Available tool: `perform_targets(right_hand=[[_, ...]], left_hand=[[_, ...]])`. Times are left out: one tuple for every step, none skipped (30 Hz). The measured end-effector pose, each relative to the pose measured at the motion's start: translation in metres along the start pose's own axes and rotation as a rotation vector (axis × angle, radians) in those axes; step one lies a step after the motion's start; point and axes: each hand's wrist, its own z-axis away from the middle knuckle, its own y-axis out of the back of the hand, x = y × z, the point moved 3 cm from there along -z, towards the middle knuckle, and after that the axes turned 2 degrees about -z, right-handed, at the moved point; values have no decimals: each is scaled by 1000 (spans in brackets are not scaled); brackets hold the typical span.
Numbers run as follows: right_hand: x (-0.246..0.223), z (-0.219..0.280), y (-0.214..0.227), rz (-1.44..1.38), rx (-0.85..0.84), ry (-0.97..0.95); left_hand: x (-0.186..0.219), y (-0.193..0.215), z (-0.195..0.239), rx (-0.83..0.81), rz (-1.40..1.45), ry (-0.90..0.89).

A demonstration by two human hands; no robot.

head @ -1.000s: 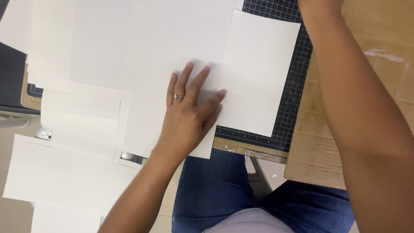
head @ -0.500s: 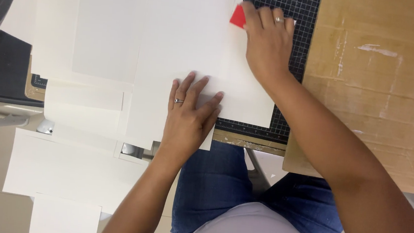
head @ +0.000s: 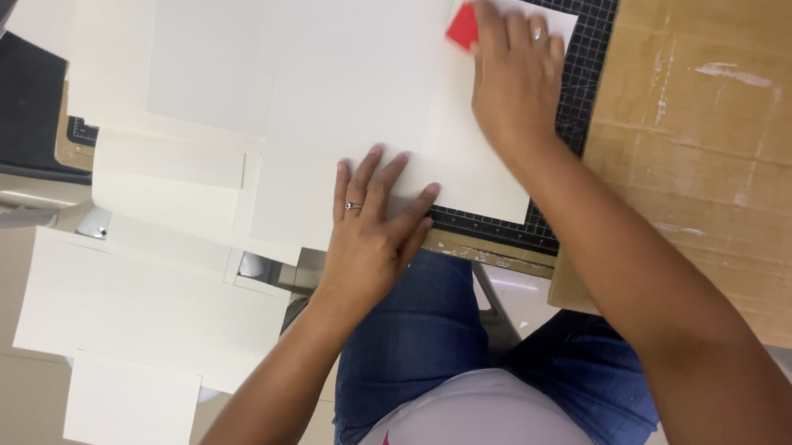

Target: The person marks a line on a beige paper sheet, places a smaller beige sheet on top, and smooths it with a red plastic scraper. They then apply glue with a roller to a white sheet, place another white sheet on top, and smooth it with the scraper. The process is repeated for multiple sheets.

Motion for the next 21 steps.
perform_targets(right_hand=[[-8, 9, 7, -61, -133, -42], [-12, 31, 6, -61, -132, -38], [-21, 56, 8, -66, -39, 90], [-28, 82, 10, -71, 54, 218], [-27, 82, 11, -71, 52, 215], [-27, 83, 11, -90, 52, 228], [-25, 81, 12, -106, 58, 243], [-16, 70, 5, -103, 62, 241], [-6, 59, -1, -52, 90, 219], [3, 49, -8, -2, 118, 198], [-4, 52, 0, -2, 117, 195], [-12, 55, 7, -32, 101, 188], [-18, 55, 14, -60, 89, 185], [-24, 69, 18, -59, 93, 186], [-31, 82, 21, -79, 67, 212], [-37, 96, 23, -99, 40, 238], [-34, 92, 22, -99, 38, 231], [-31, 88, 20, -118, 53, 238], [-27, 83, 19, -135, 67, 248], [-25, 79, 19, -134, 65, 244], [-23, 74, 19, -121, 64, 221]], left_hand=[[-1, -3, 1, 10, -20, 1], [-3, -7, 1, 13, -22, 3], [-5, -10, 3, 51, -31, 28], [-5, -13, 4, 88, -40, 54], [-5, -13, 5, 84, -38, 53], [-3, -12, 6, 81, -43, 53], [-3, -11, 4, 82, -48, 48], [-2, -12, 5, 83, -48, 43], [0, -12, 6, 83, -59, 52], [1, -12, 8, 82, -70, 61], [1, -12, 9, 79, -69, 60], [1, -12, 10, 83, -70, 63], [0, -13, 8, 92, -73, 65], [0, -13, 8, 95, -74, 63], [-1, -13, 8, 93, -76, 61], [-1, -13, 9, 90, -79, 58], [-1, -14, 9, 84, -76, 56], [-1, -14, 10, 87, -81, 56], [-1, -15, 10, 92, -84, 58], [-1, -16, 10, 89, -81, 57], [-1, -15, 10, 95, -78, 58]])
